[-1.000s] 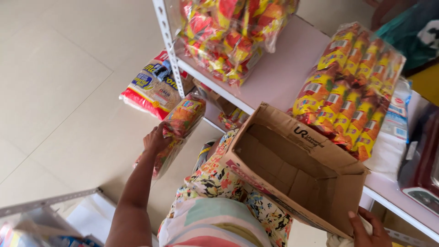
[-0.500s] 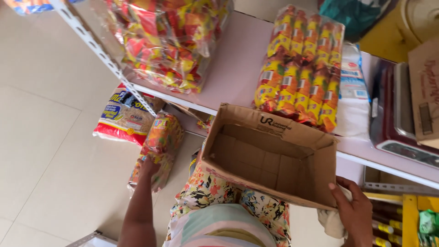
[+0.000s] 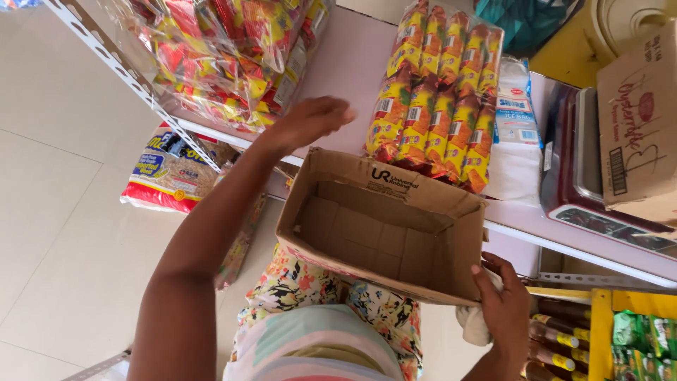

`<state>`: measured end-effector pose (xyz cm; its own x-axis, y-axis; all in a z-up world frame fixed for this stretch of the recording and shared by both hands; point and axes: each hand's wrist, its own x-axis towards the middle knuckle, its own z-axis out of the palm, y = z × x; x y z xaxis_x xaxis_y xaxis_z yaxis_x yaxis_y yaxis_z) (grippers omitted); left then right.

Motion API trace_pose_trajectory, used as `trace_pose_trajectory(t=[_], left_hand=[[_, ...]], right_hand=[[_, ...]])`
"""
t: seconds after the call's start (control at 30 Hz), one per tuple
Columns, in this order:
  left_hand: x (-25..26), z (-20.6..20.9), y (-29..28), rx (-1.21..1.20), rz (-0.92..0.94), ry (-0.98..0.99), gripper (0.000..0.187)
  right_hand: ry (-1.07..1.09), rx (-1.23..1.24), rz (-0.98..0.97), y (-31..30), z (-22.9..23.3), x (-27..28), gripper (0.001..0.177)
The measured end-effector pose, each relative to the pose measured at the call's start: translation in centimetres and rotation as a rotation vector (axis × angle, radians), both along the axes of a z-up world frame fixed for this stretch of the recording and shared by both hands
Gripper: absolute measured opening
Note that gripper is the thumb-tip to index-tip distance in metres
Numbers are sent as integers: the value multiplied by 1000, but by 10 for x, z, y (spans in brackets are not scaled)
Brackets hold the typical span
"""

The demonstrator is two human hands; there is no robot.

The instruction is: Cleaning plastic-wrapped snack packages with a cloth and organizing them on shelves.

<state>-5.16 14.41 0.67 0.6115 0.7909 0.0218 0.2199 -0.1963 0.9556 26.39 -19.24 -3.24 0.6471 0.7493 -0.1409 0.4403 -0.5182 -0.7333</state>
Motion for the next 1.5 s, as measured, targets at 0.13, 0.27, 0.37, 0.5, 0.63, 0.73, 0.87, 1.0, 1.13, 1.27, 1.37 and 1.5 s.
trace_pose_trajectory(t=[0.13, 0.27, 0.37, 0.5, 0.63, 0.73, 0.87, 1.0, 1.13, 1.27, 1.37, 1.5], left_hand=[[87, -44, 50, -122, 33, 450, 97], [124, -57, 63, -436, 72, 434, 128], [148, -69, 55, -497, 193, 275, 135], [165, -104, 61, -408, 359, 251, 138], [158, -79, 55, -630, 298, 52, 68], [153, -47, 40, -730, 239, -102, 53], [157, -33, 45, -638, 269, -230, 33], [150, 0, 35, -605, 326, -406, 71], [140, 22, -22, -662, 192, -451, 88], [115, 19, -134, -710, 7, -433, 120], [50, 68, -173, -183, -665, 102, 134], [36, 67, -116, 178, -594, 145, 54]], right_hand=[[-4, 42, 30, -2, -3, 2, 41], [82, 90, 24, -3, 0, -3, 39], [88, 102, 23, -4, -6, 0, 39], [86, 109, 51, -3, -6, 0, 38], [86, 89, 44, 2, -9, 2, 40], [72, 98, 50, -1, -10, 3, 39], [33, 76, 64, -2, -8, 3, 40], [64, 57, 32, 3, -7, 3, 41], [90, 63, 25, 4, -13, 10, 39], [51, 86, 68, -1, -29, 25, 32], [-194, 28, 211, -24, -98, 85, 42], [217, 96, 1, -12, -47, 45, 33]])
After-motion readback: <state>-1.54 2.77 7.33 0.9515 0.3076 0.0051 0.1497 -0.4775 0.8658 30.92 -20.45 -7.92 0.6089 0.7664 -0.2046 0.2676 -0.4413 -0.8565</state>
